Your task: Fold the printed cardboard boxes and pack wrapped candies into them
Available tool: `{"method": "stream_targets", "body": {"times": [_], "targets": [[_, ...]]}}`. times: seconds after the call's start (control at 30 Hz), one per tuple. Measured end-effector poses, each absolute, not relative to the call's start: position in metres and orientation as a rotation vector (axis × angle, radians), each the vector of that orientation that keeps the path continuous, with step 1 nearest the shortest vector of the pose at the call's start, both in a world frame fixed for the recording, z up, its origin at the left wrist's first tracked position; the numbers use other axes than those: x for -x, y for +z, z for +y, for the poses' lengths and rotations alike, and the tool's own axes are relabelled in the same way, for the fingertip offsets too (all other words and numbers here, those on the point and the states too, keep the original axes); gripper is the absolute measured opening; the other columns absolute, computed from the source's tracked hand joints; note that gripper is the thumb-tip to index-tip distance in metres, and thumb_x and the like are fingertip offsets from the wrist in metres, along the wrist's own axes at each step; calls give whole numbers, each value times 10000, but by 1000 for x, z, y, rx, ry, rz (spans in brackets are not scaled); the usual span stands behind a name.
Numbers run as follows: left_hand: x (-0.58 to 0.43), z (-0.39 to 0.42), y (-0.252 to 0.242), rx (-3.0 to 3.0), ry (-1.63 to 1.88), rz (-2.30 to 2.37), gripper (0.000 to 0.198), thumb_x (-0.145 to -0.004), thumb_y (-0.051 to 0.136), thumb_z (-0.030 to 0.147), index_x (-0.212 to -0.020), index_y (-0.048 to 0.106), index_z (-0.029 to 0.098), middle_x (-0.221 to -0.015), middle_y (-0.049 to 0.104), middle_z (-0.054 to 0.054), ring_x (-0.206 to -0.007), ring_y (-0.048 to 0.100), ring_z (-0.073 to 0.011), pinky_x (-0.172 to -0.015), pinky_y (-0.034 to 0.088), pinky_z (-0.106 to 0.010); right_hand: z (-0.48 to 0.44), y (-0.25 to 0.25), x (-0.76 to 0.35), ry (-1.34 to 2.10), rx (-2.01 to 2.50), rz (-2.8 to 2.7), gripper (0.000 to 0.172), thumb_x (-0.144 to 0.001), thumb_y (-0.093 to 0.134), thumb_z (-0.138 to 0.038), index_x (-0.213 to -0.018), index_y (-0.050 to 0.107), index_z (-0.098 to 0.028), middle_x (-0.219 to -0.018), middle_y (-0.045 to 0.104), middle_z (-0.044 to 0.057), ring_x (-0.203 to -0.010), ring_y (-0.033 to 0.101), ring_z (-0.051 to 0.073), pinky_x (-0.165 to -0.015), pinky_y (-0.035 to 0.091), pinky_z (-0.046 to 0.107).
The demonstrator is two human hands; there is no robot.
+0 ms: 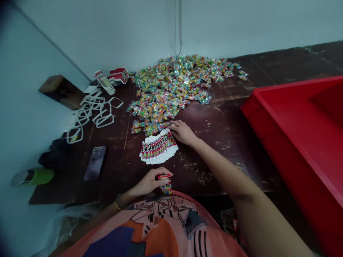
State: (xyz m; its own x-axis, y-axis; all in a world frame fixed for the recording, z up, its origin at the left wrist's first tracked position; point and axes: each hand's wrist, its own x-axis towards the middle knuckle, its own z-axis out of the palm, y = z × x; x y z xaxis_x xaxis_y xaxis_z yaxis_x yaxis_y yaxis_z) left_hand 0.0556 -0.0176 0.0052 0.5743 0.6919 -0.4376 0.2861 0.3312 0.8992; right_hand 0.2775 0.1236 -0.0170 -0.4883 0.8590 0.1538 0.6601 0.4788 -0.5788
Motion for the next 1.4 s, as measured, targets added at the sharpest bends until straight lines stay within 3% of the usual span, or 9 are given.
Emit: {"method": "stream_targets", "body": {"times": [0.23, 0.37, 0.43, 0.57, 0.7, 0.87, 1.1, 1.23, 1.4], "targets": [[3, -5, 22, -1452, -102, 959, 247, -658, 718, 249, -889, 683, 168, -816, 659, 0, -761, 569, -163, -669, 407, -233, 59, -46, -310, 459, 1414, -2386, 528, -902, 514, -400, -1378, 452, -181, -1420, 463, 131, -1216, 427, 318, -989, 339, 522], [-5, -9, 9, -1108, 152, 1021, 335, -749, 670, 351, -1015, 602, 158, -877, 646, -32, -732, 601, -149, -646, 447, -239, -56, -52, -334, 564, 1328, -2483, 791, -810, 607, -524, -1463, 304, -196, -1455, 416, 127, -1336, 305, 351, -1094, 191, 596], [-21, -8, 3, -931, 280, 1010, 445, -812, 602, 414, -1183, 504, 189, -991, 643, -74, -715, 629, -152, -620, 483, -260, -99, -55, -342, 611, 1308, -2494, 716, -858, 580, -428, -1470, 286, -200, -1439, 437, 127, -1347, 317, 328, -1104, 210, 586], [-56, -5, -6, -864, 246, 938, 523, -828, 580, 442, -1272, 455, 197, -1055, 649, -116, -650, 639, -155, -497, 472, -229, -142, -55, -342, 721, 1260, -2310, 394, -927, 472, -215, -1315, 518, -265, -1234, 617, 101, -1161, 549, 248, -970, 450, 440], [-80, -9, -13, -923, 235, 877, 485, -783, 647, 343, -1224, 519, 186, -1097, 634, -97, -724, 631, -154, -547, 506, -235, -118, -28, -314, 912, 1408, -1708, 296, -933, 482, -252, -1226, 525, -246, -1045, 694, 70, -922, 670, 191, -822, 538, 325], [-93, -19, -11, -1007, 267, 832, 523, -746, 664, 253, -1240, 505, 186, -1007, 604, -59, -781, 609, -159, -602, 525, -267, -46, 6, -287, 823, 1492, -1519, 127, -891, 561, -324, -913, 601, -205, -888, 679, 51, -830, 637, 184, -756, 511, 305], [-87, -18, -14, -919, 427, 885, 508, -786, 630, 431, -1207, 530, 165, -886, 591, -48, -722, 574, -149, -542, 470, -227, -38, -1, -272, 859, 1341, -1608, 188, -913, 508, -315, -922, 678, -233, -1290, 539, 69, -1109, 501, 241, -968, 385, 436], [-86, -13, -19, -756, 446, 938, 599, -855, 370, 619, -1066, 595, 105, -831, 611, -87, -692, 574, -170, -495, 440, -236, -43, -12, -266, 1487, 1249, -893, 208, -814, 630, -356, -958, 613, -208, -892, 614, 28, -657, 552, 115, -640, 497, 262], [-85, -1, -11, -871, 315, 874, 361, -775, 530, 370, -1057, 587, 152, -858, 608, -48, -753, 571, -161, -560, 437, -223, -28, -11, -268, 1993, 1105, -559, 290, -615, 763, -233, -859, 615, -178, -698, 598, -36, -498, 491, 54, -502, 451, 179]]}}
